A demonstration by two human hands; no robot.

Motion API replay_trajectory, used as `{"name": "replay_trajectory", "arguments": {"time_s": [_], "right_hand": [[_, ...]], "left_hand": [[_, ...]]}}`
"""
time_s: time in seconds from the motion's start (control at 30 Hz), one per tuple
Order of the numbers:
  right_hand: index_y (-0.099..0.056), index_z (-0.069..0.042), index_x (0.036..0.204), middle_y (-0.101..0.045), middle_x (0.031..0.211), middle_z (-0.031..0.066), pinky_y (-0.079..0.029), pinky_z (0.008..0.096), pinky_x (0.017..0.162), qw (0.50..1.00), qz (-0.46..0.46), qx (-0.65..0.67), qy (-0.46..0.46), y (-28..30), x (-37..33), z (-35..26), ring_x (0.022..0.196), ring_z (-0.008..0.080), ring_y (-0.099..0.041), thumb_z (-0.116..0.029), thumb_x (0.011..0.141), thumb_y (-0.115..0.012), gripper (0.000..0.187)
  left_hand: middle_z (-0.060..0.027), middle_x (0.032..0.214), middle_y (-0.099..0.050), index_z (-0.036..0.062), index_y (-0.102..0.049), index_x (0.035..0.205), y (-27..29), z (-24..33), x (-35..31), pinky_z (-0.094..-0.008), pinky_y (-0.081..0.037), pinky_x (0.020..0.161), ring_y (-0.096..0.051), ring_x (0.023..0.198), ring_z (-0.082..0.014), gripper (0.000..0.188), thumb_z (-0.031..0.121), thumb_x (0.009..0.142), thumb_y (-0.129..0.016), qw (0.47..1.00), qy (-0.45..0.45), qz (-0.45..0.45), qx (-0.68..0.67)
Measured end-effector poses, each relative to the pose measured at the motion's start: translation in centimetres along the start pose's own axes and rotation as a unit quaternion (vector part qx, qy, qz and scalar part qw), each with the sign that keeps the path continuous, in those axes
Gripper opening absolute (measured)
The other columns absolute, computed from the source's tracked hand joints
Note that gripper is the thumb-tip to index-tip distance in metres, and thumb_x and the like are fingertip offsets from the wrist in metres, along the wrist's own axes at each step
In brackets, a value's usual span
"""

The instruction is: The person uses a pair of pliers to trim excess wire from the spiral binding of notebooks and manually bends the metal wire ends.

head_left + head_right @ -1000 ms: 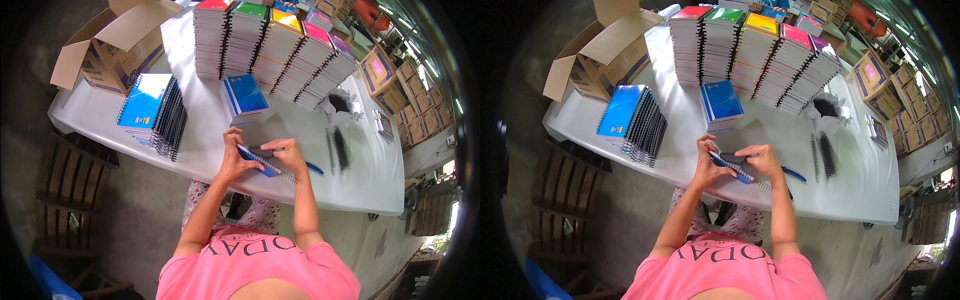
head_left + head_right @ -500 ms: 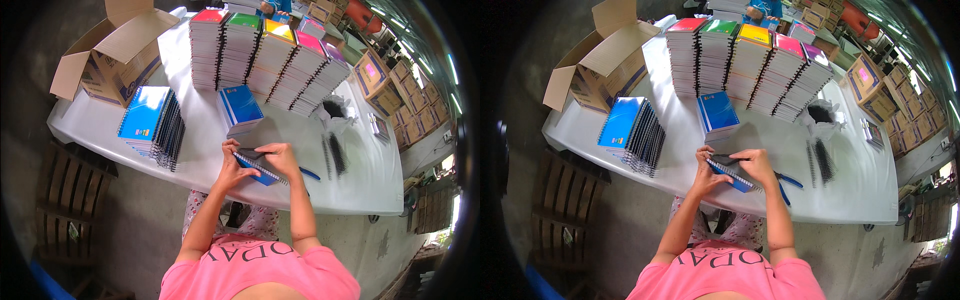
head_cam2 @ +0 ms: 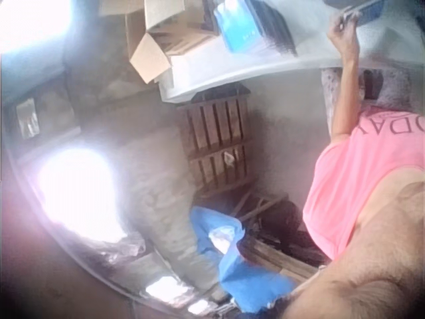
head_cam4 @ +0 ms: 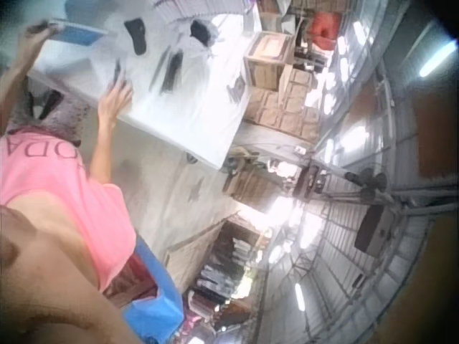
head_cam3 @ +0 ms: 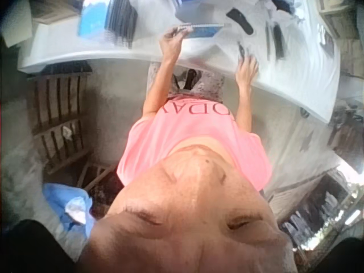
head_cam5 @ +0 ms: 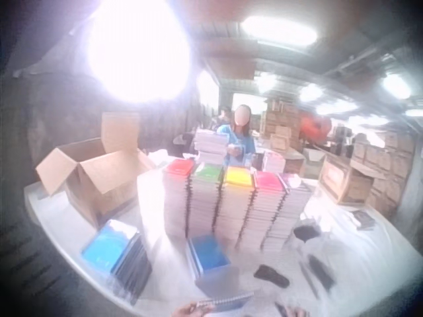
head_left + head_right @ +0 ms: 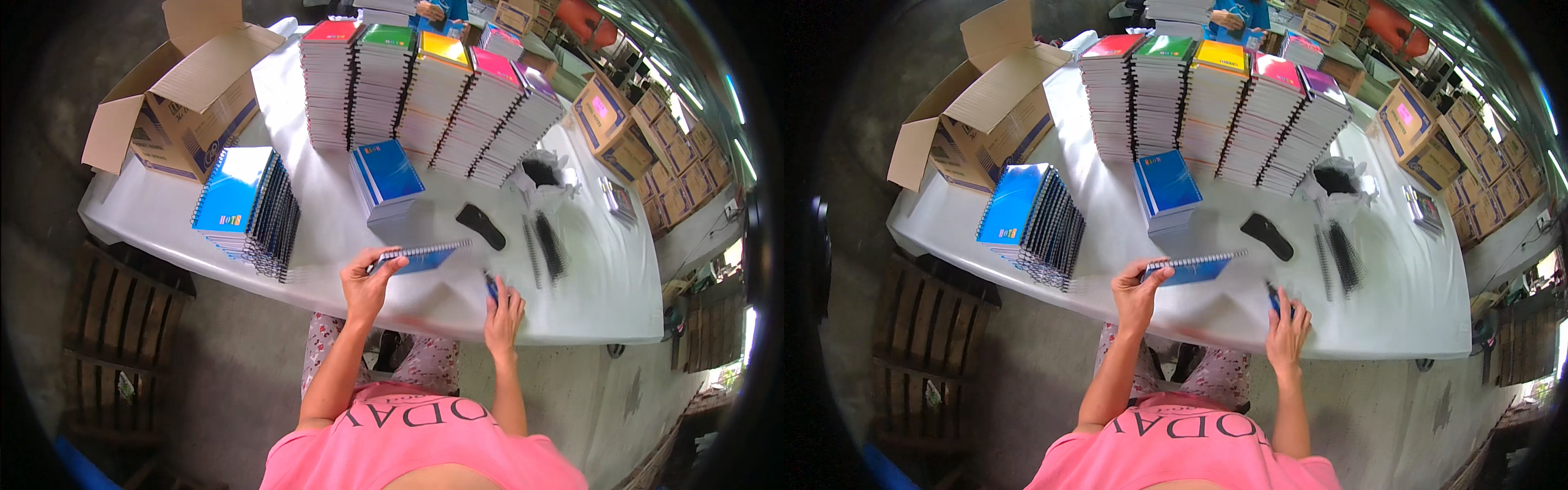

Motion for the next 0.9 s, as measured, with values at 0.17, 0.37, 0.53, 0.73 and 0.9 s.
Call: {"name": "replay_trajectory", "arguments": {"time_s": [0.17, 0.37, 0.53, 0.73, 0.9], "right_hand": [[-0.054, -0.019, 0.129, -0.047, 0.114, 0.0117, -0.032, 0.041, 0.093, 0.955, -0.044, 0.287, 0.056, 5.3, 2.6, -13.3, 0.105, 0.0278, -0.043, -0.028, 0.091, -0.057, 0.04], [-0.061, -0.028, 0.123, -0.047, 0.115, 0.0086, -0.027, 0.0416, 0.095, 0.969, -0.035, 0.16, 0.185, 7.0, 2.4, -20.2, 0.108, 0.0252, -0.042, -0.025, 0.086, -0.062, 0.037], [-0.062, -0.028, 0.121, -0.048, 0.112, 0.01, -0.03, 0.0434, 0.093, 0.965, -0.065, 0.178, 0.18, 6.1, 2.1, -20.3, 0.105, 0.0265, -0.044, -0.025, 0.085, -0.063, 0.036], [-0.045, -0.015, 0.135, -0.056, 0.103, 0.0085, -0.047, 0.0293, 0.073, 0.666, -0.387, 0.627, -0.116, -0.1, -0.9, -18.0, 0.085, 0.0185, -0.056, -0.024, 0.093, -0.056, 0.045], [-0.046, -0.013, 0.134, -0.057, 0.107, 0.0115, -0.046, 0.0322, 0.08, 0.749, -0.313, 0.583, -0.03, -0.1, -0.2, -17.8, 0.093, 0.0225, -0.056, -0.023, 0.091, -0.057, 0.046]], "left_hand": [[-0.0039, 0.076, -0.067, 0.0058, -0.072, 0.096, -0.2, 7.0, -1.1, -0.0255, -0.043, 0.064, -0.052, 0.068, -0.0134, 0.028, 0.0, 0.069, -0.078, 0.954, -0.221, 0.041, 0.197], [-0.0016, 0.073, -0.066, 0.0134, -0.073, 0.099, -0.5, 9.6, -2.5, -0.0279, -0.04, 0.058, -0.05, 0.063, -0.0159, 0.04, 0.001, 0.062, -0.079, 0.919, -0.299, 0.059, 0.249], [-0.0025, 0.076, -0.067, 0.0109, -0.073, 0.099, -0.6, 10.2, -3.1, -0.0275, -0.041, 0.06, -0.051, 0.065, -0.0159, 0.045, -0.007, 0.058, -0.073, 0.912, -0.309, 0.059, 0.264], [0.0002, 0.076, -0.068, 0.0124, -0.072, 0.1, -0.3, 10.3, -4.2, -0.0273, -0.037, 0.061, -0.048, 0.062, -0.014, 0.044, -0.002, 0.058, -0.077, 0.898, -0.352, 0.079, 0.252], [-0.0007, 0.074, -0.066, 0.0084, -0.071, 0.097, -0.3, 11.2, -3.6, -0.0282, -0.037, 0.061, -0.05, 0.063, -0.0155, 0.036, -0.006, 0.064, -0.075, 0.908, -0.345, 0.1, 0.213]]}}
Point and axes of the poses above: each hand's wrist, its own x-axis towards the middle knuckle, its own y-axis out of the back of the hand, z = x × y, the point moved 9 cm from there along x, towards the middle knuckle
